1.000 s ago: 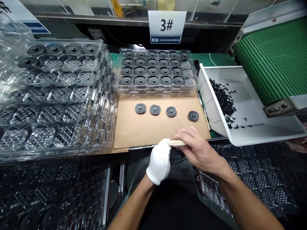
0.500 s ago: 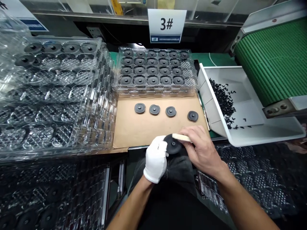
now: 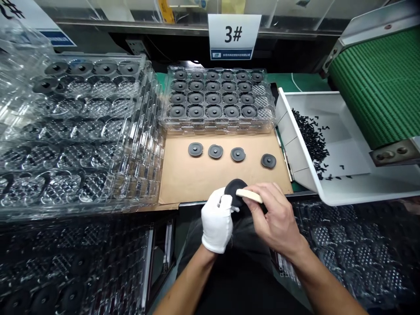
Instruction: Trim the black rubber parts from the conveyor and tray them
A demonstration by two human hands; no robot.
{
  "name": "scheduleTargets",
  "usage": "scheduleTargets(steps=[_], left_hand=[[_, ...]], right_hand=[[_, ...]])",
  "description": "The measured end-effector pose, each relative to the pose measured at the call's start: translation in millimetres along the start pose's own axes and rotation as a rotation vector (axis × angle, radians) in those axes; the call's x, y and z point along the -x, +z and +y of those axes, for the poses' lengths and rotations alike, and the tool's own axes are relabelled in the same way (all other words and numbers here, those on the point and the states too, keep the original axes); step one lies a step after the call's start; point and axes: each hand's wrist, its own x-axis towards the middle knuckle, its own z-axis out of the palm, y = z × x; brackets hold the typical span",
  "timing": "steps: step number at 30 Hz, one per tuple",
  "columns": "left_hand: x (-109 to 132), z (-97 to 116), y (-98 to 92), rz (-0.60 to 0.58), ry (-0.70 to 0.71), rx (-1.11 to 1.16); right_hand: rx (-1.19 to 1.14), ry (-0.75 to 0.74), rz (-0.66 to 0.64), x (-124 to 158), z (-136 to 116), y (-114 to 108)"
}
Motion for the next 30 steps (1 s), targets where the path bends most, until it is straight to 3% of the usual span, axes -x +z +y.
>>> scheduleTargets(steps=[2,6,11,20,22,24,27,30], left_hand=[[0.0,-1.5,-0.3,0.008,0.001,-0.012],[-2.5,0.7,-1.3,0.068,0.01,-0.043],[-4.1,3.2,-1.6,0.083,-0.055,-0.02],[-1.7,2.3,0.9,0.082,0.019,-0.04],[-4.7,8.1,-2.5,0.11,0.01,-0.029],[-8.2,14.6,-7.6,0.142,-0.009,0.006],[-13.0,21.5,-15.6,0.197,-0.023,0.059],[-17.2,24.1,-20.9,0.186,-0.021,0.15]], right_hand=[[0.009,0.003,0.028,0.3,0.1,0.0],[-0.015,-0.011,-0.046,1.4,0.6,-7.7],[0.018,0.035,0.108,3.4,5.0,-15.8],[-0.051,-0.057,-0.023,-8.6,-3.5,-6.0],[-0.153,0.029,0.059,-10.4,5.6,-7.3],[-0.211,0.223,0.128,-9.3,25.7,-3.2],[-0.177,0.509,-0.037,-4.1,67.0,16.0],[-0.154,0.585,-0.169,1.7,98.6,39.5]])
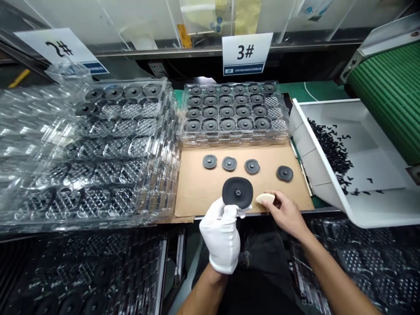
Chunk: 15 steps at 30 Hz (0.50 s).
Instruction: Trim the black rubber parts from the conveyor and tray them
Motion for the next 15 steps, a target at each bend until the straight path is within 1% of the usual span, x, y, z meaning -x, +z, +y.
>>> scheduleTargets(steps=[2,4,11,13,14,15], left_hand=[[-3.1,1.1,-0.9,-0.03,-0.016,0.071],[-6.5,1.8,-0.8,-0.039,-0.036,0.109],[-17.7,-2.4,0.7,0.034,-0.106,0.104],[-19.6,-3.9,0.6,0.039,-0.111,0.091],[-20.3,-4.5,0.6,0.037,-0.108,0.081],[-20.7,-4.8,0.6,0.033,-0.102,0.067]], right_hand=[[0.017,0.01,-0.019,-4.4,10.1,8.4],[0.032,0.023,-0.036,-5.2,13.3,12.7],[0.035,0.039,-0.061,-11.0,17.2,13.5],[0.021,0.048,-0.06,-10.0,14.6,13.3],[0.007,0.052,-0.044,-7.5,10.2,13.0],[-0.018,0.043,0.002,-3.7,3.1,12.5]])
